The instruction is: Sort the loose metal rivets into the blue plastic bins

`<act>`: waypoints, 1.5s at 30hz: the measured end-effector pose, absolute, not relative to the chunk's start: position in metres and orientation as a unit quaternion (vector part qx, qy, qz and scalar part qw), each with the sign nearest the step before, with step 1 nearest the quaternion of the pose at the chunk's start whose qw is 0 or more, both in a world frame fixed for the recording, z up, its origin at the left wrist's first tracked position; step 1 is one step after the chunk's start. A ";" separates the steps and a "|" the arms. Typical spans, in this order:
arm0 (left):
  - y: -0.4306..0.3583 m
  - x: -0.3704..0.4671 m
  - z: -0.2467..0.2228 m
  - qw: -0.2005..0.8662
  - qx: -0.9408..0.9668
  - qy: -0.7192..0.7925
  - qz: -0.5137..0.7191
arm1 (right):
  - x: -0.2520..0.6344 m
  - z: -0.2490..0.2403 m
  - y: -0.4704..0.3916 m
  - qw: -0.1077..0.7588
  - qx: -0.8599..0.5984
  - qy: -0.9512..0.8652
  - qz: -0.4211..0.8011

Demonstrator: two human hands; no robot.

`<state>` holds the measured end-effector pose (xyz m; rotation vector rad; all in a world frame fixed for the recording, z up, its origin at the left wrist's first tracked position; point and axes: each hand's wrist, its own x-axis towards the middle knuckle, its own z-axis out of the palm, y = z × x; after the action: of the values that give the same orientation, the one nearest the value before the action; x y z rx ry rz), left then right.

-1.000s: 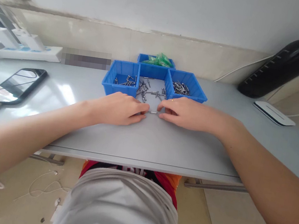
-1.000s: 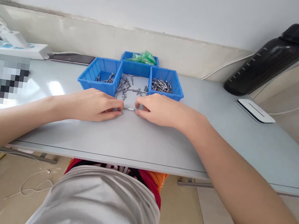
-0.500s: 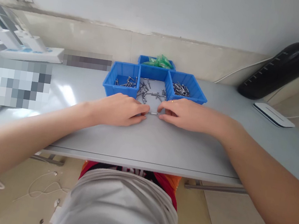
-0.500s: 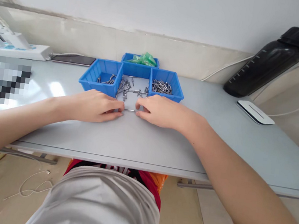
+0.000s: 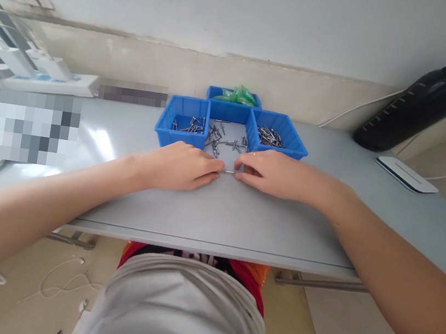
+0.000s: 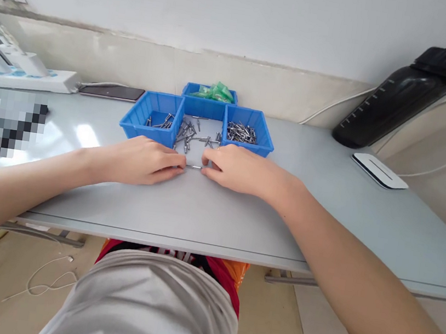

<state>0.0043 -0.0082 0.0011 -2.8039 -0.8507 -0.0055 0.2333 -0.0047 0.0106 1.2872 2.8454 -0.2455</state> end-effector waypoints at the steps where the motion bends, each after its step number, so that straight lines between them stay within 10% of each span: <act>1: -0.008 0.005 0.001 0.107 -0.952 -0.288 -0.003 | 0.233 0.010 -0.004 0.002 0.408 0.910 -0.075; 45: -0.009 0.006 0.001 0.113 -0.951 -0.271 -0.092 | 0.215 -0.005 -0.007 -0.087 0.344 0.932 -0.068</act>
<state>0.0061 -0.0086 0.0010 -2.7917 -0.7962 -0.2697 0.2148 -0.0073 -0.0050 1.1460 3.1025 -0.2262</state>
